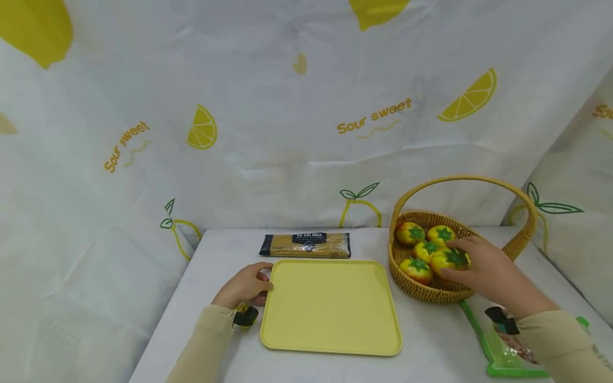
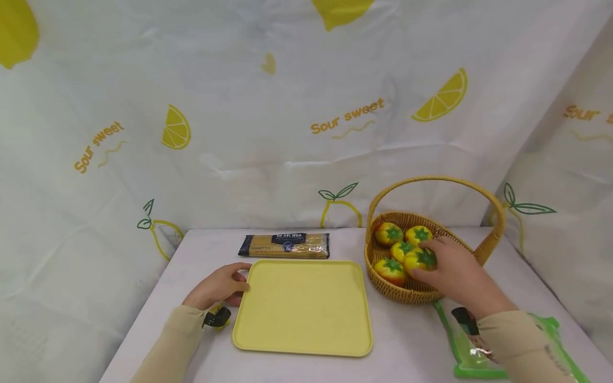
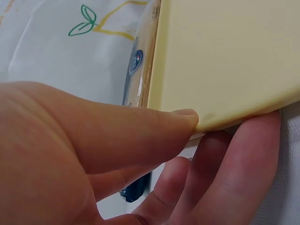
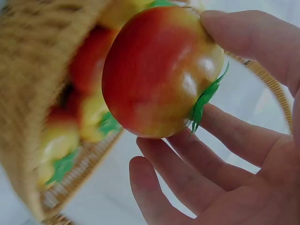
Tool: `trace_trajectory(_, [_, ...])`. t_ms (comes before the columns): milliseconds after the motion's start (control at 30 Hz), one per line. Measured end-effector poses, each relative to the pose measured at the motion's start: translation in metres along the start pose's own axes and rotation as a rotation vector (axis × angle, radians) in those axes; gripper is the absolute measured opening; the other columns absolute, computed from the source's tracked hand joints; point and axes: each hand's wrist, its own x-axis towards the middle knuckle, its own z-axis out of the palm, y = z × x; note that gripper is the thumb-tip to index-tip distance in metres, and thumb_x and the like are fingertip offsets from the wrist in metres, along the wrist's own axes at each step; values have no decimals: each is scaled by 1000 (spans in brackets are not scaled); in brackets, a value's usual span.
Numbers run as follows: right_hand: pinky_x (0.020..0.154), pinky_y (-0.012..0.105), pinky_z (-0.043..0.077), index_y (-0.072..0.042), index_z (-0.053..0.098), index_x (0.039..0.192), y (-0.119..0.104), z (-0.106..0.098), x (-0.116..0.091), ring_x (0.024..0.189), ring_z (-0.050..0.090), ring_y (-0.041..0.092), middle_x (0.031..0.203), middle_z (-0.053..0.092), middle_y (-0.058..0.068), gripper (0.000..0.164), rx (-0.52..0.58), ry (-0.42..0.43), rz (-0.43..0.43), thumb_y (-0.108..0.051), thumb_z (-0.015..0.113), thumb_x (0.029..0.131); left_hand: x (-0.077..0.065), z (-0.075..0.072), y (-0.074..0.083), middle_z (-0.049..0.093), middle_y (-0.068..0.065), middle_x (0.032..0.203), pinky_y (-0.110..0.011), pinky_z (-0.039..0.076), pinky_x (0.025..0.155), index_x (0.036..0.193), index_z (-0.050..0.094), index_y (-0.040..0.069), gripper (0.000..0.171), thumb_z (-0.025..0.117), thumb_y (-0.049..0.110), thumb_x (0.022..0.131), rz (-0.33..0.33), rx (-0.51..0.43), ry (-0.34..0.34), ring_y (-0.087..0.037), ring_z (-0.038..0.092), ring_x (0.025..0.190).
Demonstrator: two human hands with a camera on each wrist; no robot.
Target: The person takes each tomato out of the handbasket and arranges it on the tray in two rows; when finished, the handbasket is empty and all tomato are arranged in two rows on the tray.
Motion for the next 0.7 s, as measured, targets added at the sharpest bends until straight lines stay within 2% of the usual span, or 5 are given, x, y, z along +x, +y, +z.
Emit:
trace_trajectory(133, [102, 78, 48, 6, 61, 145, -25, 1, 4, 130, 53, 63, 147, 53, 41, 82, 36, 35, -43, -52, 85, 91, 0, 0, -2, 63, -13, 114, -34, 67, 65, 156, 55, 11, 61, 74, 7, 98, 3, -4, -2, -19, 72, 74])
trace_trajectory(367, [98, 69, 56, -3, 62, 148, -77, 18, 12, 125, 62, 49, 146, 57, 26, 72, 166, 73, -118, -48, 83, 94, 4, -1, -3, 63, -12, 113, -32, 66, 65, 157, 55, 14, 61, 74, 8, 98, 0, -1, -3, -18, 70, 72])
trace_trajectory(567, [103, 64, 57, -9, 65, 145, -115, 48, 27, 126, 64, 40, 144, 61, 17, 63, 280, 93, -199, -40, 85, 94, 6, -3, -4, 62, -12, 113, -31, 66, 64, 157, 55, 14, 62, 75, 8, 98, 4, -10, 4, -17, 68, 71])
trace_trajectory(700, [104, 58, 59, -11, 67, 144, -135, 75, 38, 123, 66, 34, 142, 63, 12, 60, 352, 72, -228, -36, 87, 93, 5, -2, -4, 62, -12, 112, -31, 66, 63, 156, 56, 14, 61, 75, 8, 98, 6, -16, -2, -16, 67, 70])
